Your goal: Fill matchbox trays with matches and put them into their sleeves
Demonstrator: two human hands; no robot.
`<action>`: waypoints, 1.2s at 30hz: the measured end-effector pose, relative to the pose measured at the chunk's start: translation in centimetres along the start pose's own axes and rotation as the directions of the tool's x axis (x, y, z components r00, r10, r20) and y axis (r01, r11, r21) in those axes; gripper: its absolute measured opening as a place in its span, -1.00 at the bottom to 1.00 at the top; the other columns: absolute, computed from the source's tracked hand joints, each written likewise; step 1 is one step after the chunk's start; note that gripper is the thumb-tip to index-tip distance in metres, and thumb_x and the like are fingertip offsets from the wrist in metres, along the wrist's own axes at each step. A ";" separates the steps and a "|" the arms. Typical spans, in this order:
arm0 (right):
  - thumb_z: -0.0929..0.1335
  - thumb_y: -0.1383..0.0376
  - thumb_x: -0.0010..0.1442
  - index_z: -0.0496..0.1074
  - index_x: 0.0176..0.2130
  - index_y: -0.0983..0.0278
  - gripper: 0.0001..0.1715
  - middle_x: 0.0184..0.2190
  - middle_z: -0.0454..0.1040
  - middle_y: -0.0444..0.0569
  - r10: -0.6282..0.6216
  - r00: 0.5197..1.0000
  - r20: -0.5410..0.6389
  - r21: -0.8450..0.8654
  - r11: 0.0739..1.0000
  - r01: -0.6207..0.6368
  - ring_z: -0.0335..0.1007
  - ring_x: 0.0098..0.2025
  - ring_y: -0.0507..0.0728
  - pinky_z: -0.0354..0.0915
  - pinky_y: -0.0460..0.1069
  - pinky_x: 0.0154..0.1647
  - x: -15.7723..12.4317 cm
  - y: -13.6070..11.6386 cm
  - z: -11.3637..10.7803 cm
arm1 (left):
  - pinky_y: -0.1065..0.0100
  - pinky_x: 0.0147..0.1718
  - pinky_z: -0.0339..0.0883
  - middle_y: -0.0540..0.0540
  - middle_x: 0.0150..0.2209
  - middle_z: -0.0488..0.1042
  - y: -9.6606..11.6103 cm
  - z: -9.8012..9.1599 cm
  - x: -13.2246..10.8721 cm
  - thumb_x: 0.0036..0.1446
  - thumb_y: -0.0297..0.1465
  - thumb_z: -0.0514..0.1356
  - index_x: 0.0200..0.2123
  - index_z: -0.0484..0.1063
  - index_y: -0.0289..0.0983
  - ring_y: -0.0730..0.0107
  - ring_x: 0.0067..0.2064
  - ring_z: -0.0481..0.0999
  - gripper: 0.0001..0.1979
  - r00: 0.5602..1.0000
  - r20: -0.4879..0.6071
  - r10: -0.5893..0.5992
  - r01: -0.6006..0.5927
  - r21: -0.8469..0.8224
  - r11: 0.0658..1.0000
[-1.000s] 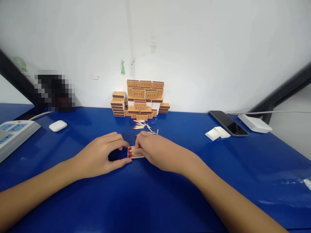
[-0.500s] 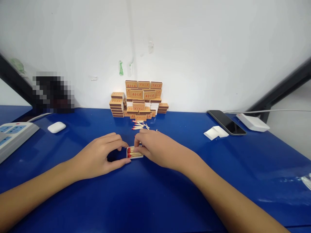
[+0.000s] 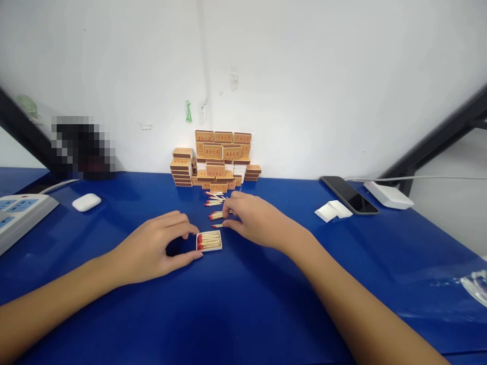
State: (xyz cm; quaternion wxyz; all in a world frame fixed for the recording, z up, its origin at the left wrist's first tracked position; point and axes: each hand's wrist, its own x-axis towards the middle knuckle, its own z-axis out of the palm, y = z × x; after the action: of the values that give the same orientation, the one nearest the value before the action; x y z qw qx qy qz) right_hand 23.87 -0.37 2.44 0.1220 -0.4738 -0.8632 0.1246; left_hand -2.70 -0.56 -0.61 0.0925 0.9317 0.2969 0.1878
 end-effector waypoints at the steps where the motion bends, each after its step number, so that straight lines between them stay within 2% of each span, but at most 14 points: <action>1: 0.40 0.32 0.35 0.48 -0.20 0.26 -0.96 -0.20 0.45 -0.02 0.002 0.999 0.033 0.013 1.000 -0.003 0.35 -0.22 0.11 0.22 -0.01 -0.23 0.1 0.3 0.2 | 0.21 -0.26 0.39 -0.08 -0.28 0.51 0.0 0.0 0.0 0.30 -0.16 0.28 -0.09 0.53 -0.25 0.23 -0.23 0.47 -0.71 1.000 0.001 0.001 -0.001 0.002 1.000; 5: 0.34 0.34 0.40 0.47 -0.21 0.27 -0.89 -0.19 0.43 -0.03 0.027 0.994 0.109 0.054 0.998 -0.033 0.35 -0.24 0.09 0.25 -0.01 -0.20 0.2 0.8 0.7 | 0.21 -0.25 0.38 -0.09 -0.28 0.51 0.0 0.1 -0.1 0.30 -0.16 0.28 -0.10 0.52 -0.25 0.22 -0.23 0.47 -0.71 1.000 0.006 0.003 -0.003 0.007 1.000; 10: 0.26 0.34 0.47 0.42 -0.21 0.29 -0.80 -0.18 0.43 0.02 0.076 0.986 0.146 0.010 0.997 -0.079 0.38 -0.22 0.12 0.29 0.03 -0.13 0.2 0.2 0.3 | 0.20 -0.24 0.38 -0.08 -0.27 0.50 0.1 0.0 0.0 0.30 -0.15 0.28 -0.10 0.52 -0.26 0.22 -0.22 0.47 -0.71 1.000 0.014 -0.005 0.005 0.000 1.000; 16: 0.26 0.29 0.49 0.41 -0.21 0.26 -0.80 -0.15 0.45 0.00 0.031 0.994 0.103 0.029 0.999 -0.034 0.40 -0.21 0.12 0.29 0.01 -0.19 -0.8 -1.6 -0.8 | 0.19 -0.22 0.37 -0.07 -0.28 0.50 0.0 0.0 0.0 0.30 -0.15 0.28 -0.10 0.51 -0.25 0.22 -0.21 0.47 -0.71 1.000 0.011 -0.010 0.011 -0.014 1.000; 21: 0.28 0.38 0.46 0.44 -0.17 0.29 -0.86 -0.13 0.47 0.01 -0.073 0.989 0.131 -0.116 0.989 0.088 0.41 -0.29 0.10 0.24 0.02 -0.28 -1.3 -3.7 0.6 | 0.20 -0.24 0.36 -0.08 -0.27 0.49 0.0 0.0 0.0 0.30 -0.16 0.27 -0.12 0.51 -0.27 0.22 -0.21 0.46 -0.72 1.000 0.018 -0.009 0.009 -0.010 1.000; 23: 0.29 0.34 0.47 0.44 -0.15 0.29 -0.87 -0.13 0.48 0.01 -0.070 0.991 0.115 -0.127 0.988 0.085 0.42 -0.28 0.11 0.23 0.02 -0.28 -1.2 -3.9 0.9 | 0.20 -0.24 0.36 -0.08 -0.26 0.49 0.1 0.0 0.0 0.30 -0.17 0.28 -0.12 0.50 -0.27 0.22 -0.22 0.45 -0.72 1.000 0.016 -0.007 0.007 -0.008 1.000; 26: 0.31 0.32 0.47 0.44 -0.15 0.28 -0.88 -0.14 0.48 -0.02 -0.044 0.997 0.069 -0.090 0.995 0.050 0.41 -0.28 0.09 0.22 0.01 -0.29 -1.1 -3.5 0.5 | 0.21 -0.24 0.36 -0.07 -0.26 0.49 0.1 -0.1 0.0 0.30 -0.17 0.28 -0.11 0.50 -0.27 0.23 -0.21 0.45 -0.72 1.000 0.014 -0.010 0.010 -0.004 1.000; 29: 0.33 0.36 0.44 0.44 -0.20 0.27 -0.89 -0.16 0.48 -0.05 -0.065 0.997 0.034 -0.021 0.998 0.066 0.39 -0.26 0.07 0.21 -0.01 -0.27 -0.9 -2.9 0.1 | 0.21 -0.24 0.36 -0.07 -0.27 0.49 0.1 -0.1 0.0 0.31 -0.18 0.28 -0.11 0.50 -0.26 0.24 -0.23 0.45 -0.73 1.000 0.016 -0.004 0.004 -0.006 1.000; 33: 0.33 0.35 0.44 0.47 -0.19 0.25 -0.88 -0.17 0.48 -0.07 -0.098 0.992 0.074 0.093 0.992 0.091 0.39 -0.24 0.06 0.24 -0.02 -0.23 -0.6 -3.2 0.6 | 0.22 -0.25 0.35 -0.07 -0.27 0.50 0.2 -0.2 -0.1 0.30 -0.18 0.29 -0.14 0.50 -0.27 0.24 -0.23 0.45 -0.74 1.000 0.013 -0.005 0.005 0.006 1.000; 36: 0.31 0.33 0.46 0.46 -0.20 0.27 -0.84 -0.16 0.47 -0.04 -0.109 0.989 0.104 0.100 0.990 0.099 0.40 -0.22 0.08 0.26 -0.01 -0.19 -0.4 -3.6 1.3 | 0.22 -0.25 0.35 -0.08 -0.27 0.50 0.2 -0.2 0.0 0.31 -0.16 0.27 -0.17 0.50 -0.27 0.23 -0.23 0.45 -0.73 1.000 0.013 0.002 -0.002 0.005 1.000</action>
State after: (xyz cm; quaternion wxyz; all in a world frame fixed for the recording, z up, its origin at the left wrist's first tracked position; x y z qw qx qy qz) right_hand 20.84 -2.71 2.32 0.1035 -0.4142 -0.8852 0.1846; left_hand -2.67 -0.70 -0.38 0.0920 0.9334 0.2959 0.1810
